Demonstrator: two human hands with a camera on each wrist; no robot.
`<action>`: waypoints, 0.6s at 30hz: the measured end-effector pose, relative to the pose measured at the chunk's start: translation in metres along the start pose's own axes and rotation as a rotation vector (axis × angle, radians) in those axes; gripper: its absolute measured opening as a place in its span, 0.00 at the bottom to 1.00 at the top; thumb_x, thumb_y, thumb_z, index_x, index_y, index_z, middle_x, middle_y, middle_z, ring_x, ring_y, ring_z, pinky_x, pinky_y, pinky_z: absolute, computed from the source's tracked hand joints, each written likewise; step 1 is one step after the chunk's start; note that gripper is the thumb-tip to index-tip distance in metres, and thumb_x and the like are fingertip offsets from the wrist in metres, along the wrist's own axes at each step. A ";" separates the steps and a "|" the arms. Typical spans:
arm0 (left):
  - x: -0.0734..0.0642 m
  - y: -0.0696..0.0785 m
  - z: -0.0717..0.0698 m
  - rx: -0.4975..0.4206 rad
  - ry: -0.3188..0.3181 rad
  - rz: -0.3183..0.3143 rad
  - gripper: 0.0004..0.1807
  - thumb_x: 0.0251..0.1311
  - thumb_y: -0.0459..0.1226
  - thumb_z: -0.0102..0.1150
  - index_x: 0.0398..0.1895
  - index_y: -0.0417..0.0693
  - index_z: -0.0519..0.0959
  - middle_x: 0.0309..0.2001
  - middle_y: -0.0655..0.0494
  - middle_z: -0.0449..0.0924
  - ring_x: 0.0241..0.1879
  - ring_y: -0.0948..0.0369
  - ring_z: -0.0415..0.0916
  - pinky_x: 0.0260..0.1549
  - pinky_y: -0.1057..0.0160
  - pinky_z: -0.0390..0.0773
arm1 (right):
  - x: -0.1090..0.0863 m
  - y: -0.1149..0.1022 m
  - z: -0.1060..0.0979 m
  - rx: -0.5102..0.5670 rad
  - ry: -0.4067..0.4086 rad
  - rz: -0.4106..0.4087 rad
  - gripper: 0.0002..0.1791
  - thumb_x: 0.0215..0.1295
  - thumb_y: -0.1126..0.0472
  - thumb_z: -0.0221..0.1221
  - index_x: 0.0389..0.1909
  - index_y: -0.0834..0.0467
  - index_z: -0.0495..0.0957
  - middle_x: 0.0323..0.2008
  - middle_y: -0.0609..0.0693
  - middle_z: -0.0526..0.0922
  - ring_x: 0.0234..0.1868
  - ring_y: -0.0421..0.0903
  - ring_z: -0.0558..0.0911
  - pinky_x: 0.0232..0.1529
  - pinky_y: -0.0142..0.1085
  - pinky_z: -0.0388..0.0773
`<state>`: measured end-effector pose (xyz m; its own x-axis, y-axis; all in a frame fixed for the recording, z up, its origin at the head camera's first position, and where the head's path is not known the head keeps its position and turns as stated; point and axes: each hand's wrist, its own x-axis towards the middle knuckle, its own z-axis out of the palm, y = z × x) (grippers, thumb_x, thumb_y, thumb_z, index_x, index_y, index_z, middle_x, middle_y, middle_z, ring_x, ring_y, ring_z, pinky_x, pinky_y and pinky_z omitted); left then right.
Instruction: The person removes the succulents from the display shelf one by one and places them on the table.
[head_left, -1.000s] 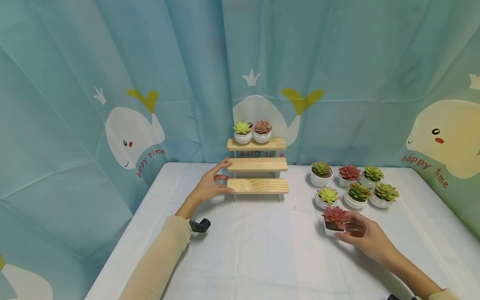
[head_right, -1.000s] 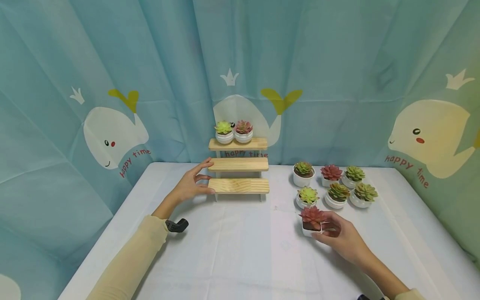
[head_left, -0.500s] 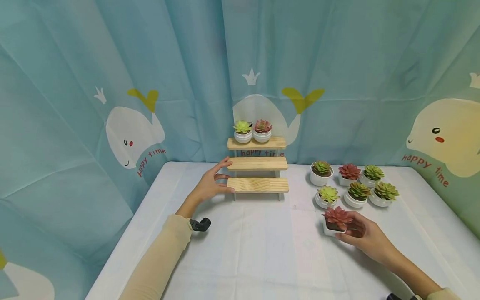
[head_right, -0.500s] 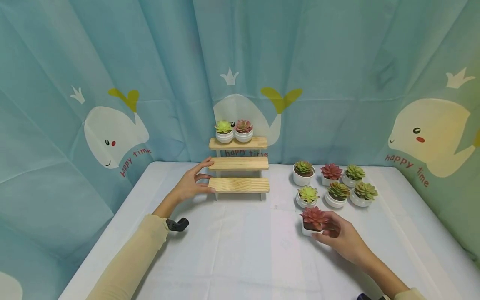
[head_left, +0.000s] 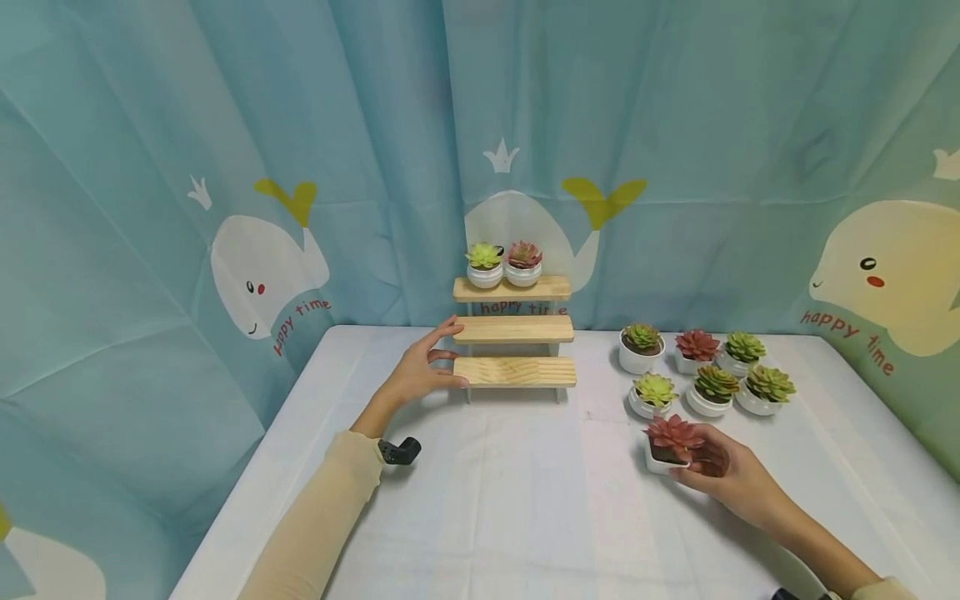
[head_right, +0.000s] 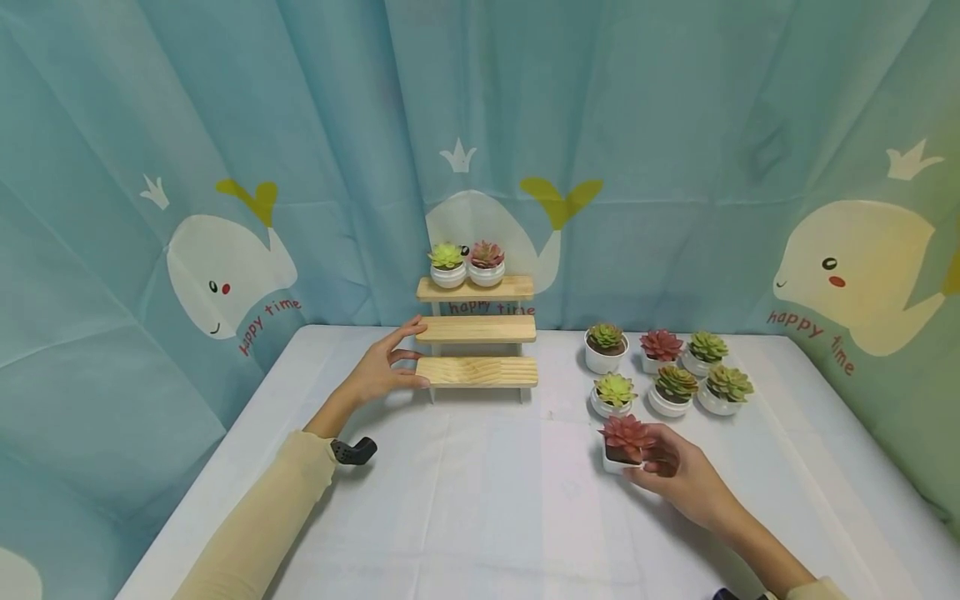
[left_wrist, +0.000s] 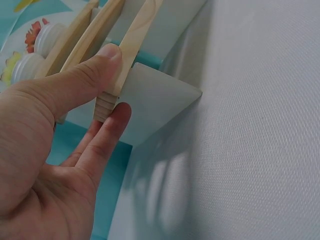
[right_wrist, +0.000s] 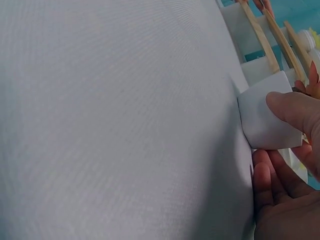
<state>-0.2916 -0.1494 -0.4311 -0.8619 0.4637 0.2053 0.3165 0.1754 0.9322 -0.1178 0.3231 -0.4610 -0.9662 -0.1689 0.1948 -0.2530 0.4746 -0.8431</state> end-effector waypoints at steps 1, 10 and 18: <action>0.000 0.000 0.000 -0.001 0.000 0.000 0.49 0.52 0.24 0.76 0.78 0.48 0.64 0.83 0.54 0.44 0.63 0.42 0.74 0.51 0.52 0.84 | 0.000 0.000 0.000 0.000 0.000 -0.001 0.25 0.60 0.70 0.72 0.56 0.68 0.73 0.40 0.41 0.82 0.38 0.34 0.84 0.38 0.27 0.82; 0.001 -0.001 -0.001 0.010 0.004 -0.009 0.50 0.51 0.25 0.77 0.78 0.50 0.64 0.83 0.63 0.46 0.63 0.44 0.75 0.54 0.49 0.83 | 0.000 -0.001 0.000 0.006 -0.005 0.009 0.26 0.60 0.70 0.72 0.57 0.67 0.73 0.40 0.42 0.82 0.39 0.35 0.83 0.39 0.27 0.81; 0.000 -0.001 0.000 0.022 -0.002 0.000 0.50 0.52 0.25 0.77 0.78 0.49 0.64 0.83 0.54 0.44 0.63 0.43 0.75 0.55 0.47 0.82 | 0.002 -0.004 -0.004 0.004 -0.050 0.043 0.29 0.61 0.69 0.72 0.60 0.69 0.71 0.42 0.44 0.82 0.41 0.34 0.82 0.40 0.27 0.81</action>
<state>-0.2923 -0.1499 -0.4317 -0.8613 0.4652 0.2045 0.3249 0.1946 0.9255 -0.1191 0.3242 -0.4551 -0.9725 -0.1913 0.1329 -0.2107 0.4792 -0.8521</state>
